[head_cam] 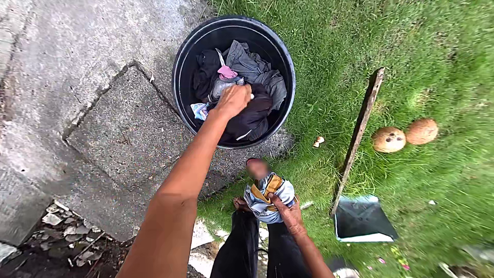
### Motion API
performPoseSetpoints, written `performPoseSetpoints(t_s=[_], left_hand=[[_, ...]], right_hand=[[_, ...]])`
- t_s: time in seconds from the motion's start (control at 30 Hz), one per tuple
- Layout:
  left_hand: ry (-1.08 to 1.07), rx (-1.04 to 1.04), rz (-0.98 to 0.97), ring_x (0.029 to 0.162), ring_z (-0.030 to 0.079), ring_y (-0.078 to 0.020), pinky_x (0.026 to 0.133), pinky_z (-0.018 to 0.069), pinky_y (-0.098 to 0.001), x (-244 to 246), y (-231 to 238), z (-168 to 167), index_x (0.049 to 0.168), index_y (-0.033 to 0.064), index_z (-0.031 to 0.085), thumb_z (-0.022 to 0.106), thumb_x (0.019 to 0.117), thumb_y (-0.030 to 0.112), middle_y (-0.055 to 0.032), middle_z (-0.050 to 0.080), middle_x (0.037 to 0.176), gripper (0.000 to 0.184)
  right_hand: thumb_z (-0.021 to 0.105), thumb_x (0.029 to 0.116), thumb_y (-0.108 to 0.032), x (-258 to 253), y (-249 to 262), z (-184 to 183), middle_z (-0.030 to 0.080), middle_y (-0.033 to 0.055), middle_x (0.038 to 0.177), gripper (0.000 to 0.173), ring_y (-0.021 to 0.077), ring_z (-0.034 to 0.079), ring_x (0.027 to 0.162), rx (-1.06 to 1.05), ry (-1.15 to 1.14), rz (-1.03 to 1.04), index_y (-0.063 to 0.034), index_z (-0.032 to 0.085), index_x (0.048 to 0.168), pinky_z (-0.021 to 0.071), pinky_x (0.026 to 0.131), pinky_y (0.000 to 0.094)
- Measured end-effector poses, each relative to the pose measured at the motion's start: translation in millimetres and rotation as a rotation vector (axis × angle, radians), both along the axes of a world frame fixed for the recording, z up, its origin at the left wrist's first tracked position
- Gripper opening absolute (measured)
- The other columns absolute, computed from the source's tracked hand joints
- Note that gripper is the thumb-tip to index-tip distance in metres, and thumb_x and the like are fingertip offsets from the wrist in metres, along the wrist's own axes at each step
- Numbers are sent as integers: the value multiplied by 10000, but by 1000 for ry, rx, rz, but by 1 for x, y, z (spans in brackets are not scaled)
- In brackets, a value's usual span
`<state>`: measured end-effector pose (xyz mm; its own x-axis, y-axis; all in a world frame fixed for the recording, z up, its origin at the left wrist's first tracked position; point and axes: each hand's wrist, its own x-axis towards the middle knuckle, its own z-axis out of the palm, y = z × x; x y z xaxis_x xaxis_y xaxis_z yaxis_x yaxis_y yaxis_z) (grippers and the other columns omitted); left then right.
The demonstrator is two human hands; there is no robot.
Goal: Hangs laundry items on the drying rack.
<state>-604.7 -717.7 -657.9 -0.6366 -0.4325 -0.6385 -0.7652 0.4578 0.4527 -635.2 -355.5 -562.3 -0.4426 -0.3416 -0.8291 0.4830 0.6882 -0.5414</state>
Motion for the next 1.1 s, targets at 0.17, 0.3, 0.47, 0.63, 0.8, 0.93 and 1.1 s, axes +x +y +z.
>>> performPoseSetpoints(t_s=[0.17,0.3,0.47,0.63,0.8,0.93,1.1], left_hand=[[-165,-163,56,1483,250,-565,1058,319,-774,2,-36,-79,1584,-13,311,667,829,-151,-279,238,1655,847],[-248,-132,257,1233,548,-572,990,463,-684,25,-20,-95,1581,-27,299,706,929,94,-348,365,1545,778],[-329,-150,299,1349,473,-523,1047,429,-655,43,-16,-81,1305,-95,604,650,984,199,-361,498,1422,438],[-163,-75,153,1434,380,-510,1107,397,-643,46,-24,-87,1268,-79,645,720,864,12,-274,346,1605,421],[-202,-59,327,1229,575,-547,1028,433,-678,42,-28,-89,1561,10,272,815,815,77,-364,577,1324,925],[-256,35,458,1336,507,-492,1096,369,-673,61,-27,-83,1370,-45,577,763,920,303,-321,566,1382,598],[212,-10,973,1180,645,-297,1063,492,-483,112,-5,-37,1269,-85,598,827,857,254,-237,666,1225,580]], right_hand=[[797,771,-121,-2,11,-10,744,56,972,449,20,705,922,18,26,73,91,633,1132,574,892,202],[795,777,-133,-4,17,-14,748,49,966,439,11,707,916,37,42,93,80,639,1128,576,889,198],[791,770,-116,-7,0,-4,741,55,973,480,14,706,914,37,86,42,97,609,1160,576,878,194],[776,774,-99,-1,-9,6,745,48,967,451,34,717,911,-50,89,21,88,612,1151,589,881,213],[787,778,-108,7,1,3,743,51,978,459,39,713,929,1,7,82,76,610,1160,585,895,221],[794,762,-83,7,3,1,742,50,974,469,17,706,921,25,7,112,94,609,1156,578,886,201],[776,777,-66,-3,-13,9,741,41,986,479,14,709,920,-48,73,52,96,585,1184,583,888,193]])
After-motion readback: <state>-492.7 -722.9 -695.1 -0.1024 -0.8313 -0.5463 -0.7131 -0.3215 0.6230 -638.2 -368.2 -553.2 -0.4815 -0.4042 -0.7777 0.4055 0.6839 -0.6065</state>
